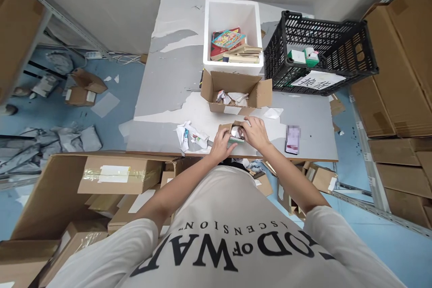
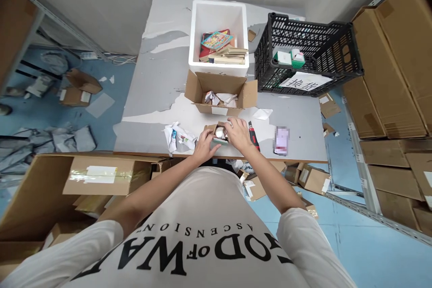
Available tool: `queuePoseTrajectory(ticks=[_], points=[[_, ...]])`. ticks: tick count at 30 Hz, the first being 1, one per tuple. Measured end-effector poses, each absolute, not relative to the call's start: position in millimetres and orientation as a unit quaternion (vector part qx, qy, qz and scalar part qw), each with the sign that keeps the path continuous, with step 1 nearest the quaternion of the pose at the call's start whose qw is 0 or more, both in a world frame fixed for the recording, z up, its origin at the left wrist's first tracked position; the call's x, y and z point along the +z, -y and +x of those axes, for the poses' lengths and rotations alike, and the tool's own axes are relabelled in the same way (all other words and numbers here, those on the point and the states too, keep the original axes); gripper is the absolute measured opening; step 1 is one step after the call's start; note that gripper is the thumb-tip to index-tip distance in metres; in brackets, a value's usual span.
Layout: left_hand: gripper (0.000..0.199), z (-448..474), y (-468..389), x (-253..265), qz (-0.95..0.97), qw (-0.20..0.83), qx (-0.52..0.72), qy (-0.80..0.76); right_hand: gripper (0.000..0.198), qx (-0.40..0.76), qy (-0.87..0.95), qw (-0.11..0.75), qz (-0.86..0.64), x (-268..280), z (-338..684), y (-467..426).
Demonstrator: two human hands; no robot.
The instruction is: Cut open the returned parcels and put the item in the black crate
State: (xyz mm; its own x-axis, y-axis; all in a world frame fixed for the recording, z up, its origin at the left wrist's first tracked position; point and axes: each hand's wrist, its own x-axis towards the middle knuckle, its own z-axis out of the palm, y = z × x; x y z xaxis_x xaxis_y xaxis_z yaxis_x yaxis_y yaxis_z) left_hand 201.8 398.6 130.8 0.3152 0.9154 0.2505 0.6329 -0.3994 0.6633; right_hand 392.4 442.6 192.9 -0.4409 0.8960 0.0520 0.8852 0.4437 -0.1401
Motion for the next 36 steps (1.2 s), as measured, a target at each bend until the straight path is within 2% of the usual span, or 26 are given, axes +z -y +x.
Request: queuePoseTrajectory(ticks=[3,7,13,14,17,18,19,23,28,32,36], points=[[0.032,200,-400,129,0.786,0.238,0.308,-0.48,0.027,0.061,0.827,0.05,-0.557,198,390,-432],[0.016,194,-396,122,0.787,0.264,0.33,-0.45,0.04,0.099,0.797,0.016,-0.595,200,381,-426],[0.016,195,-396,111,0.764,0.273,0.35,-0.468,0.047,0.104,0.764,-0.032,-0.636,203,363,-436],[0.024,196,-399,112,0.752,0.28,0.359,-0.476,0.047,0.104,0.765,-0.036,-0.635,203,361,-437],[0.082,199,-415,115,0.73,0.322,0.359,-0.484,0.046,0.12,0.779,-0.041,-0.615,201,361,-439],[0.096,199,-422,116,0.734,0.342,0.347,-0.473,0.045,0.127,0.785,-0.039,-0.605,200,362,-439],[0.101,199,-429,118,0.742,0.365,0.332,-0.454,0.045,0.133,0.791,-0.034,-0.596,199,364,-438],[0.086,198,-445,121,0.757,0.425,0.294,-0.4,0.038,0.152,0.801,0.004,-0.58,193,372,-436],[0.068,199,-442,121,0.782,0.381,0.261,-0.419,0.033,0.15,0.798,0.049,-0.582,191,375,-428],[0.069,200,-441,119,0.78,0.353,0.264,-0.444,0.038,0.144,0.788,0.111,-0.588,202,375,-421],[0.073,198,-443,119,0.773,0.347,0.278,-0.452,0.048,0.141,0.767,0.22,-0.586,214,376,-419]])
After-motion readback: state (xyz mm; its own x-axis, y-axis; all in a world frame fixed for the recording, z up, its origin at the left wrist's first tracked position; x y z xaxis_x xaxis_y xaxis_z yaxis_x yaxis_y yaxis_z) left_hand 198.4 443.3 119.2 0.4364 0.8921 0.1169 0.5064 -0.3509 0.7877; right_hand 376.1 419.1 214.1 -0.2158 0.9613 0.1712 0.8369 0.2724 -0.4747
